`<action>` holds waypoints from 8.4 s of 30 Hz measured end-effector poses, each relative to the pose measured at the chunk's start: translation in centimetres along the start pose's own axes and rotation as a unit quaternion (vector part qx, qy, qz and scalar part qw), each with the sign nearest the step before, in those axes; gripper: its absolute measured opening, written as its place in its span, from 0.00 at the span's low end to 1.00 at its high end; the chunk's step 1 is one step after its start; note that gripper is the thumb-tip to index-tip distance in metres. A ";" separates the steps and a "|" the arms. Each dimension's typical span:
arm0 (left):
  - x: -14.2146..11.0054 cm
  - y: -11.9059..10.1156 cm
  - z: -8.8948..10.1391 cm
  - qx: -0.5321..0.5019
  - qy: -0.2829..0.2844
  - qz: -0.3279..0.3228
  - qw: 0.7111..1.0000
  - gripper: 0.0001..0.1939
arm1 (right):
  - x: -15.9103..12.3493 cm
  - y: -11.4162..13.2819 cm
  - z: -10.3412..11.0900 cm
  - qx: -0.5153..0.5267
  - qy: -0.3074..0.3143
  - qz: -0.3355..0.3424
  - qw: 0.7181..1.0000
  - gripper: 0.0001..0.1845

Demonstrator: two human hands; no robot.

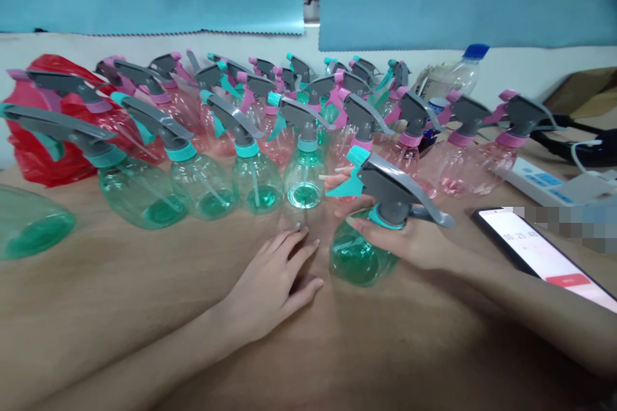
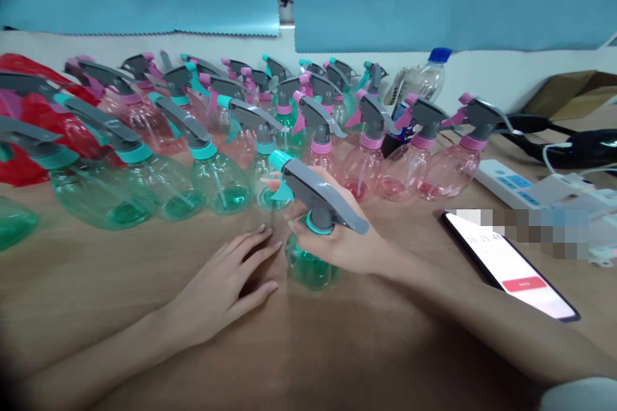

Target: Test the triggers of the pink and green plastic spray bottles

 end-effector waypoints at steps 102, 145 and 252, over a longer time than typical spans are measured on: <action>0.0 -0.1 0.2 -0.013 -0.012 0.001 1.000 0.25 | 0.1 0.3 -0.2 -0.004 0.014 -0.002 1.000 0.06; 0.0 -0.1 0.3 -0.011 -0.011 0.001 1.000 0.25 | 0.1 -0.6 -0.3 0.076 0.019 -0.038 0.996 0.12; -17.1 20.4 19.5 0.291 -0.303 0.320 0.849 0.34 | 11.8 6.0 -24.2 -0.128 0.134 -0.069 0.980 0.40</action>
Point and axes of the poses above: each hand's wrist, its own x-axis towards the middle knuckle, its own z-axis out of the back of the hand, y = z × x, the point moved 10 cm from there along x, towards the middle knuckle, and after that the axes turned 4 degrees about -y, right-handed, at the moved point
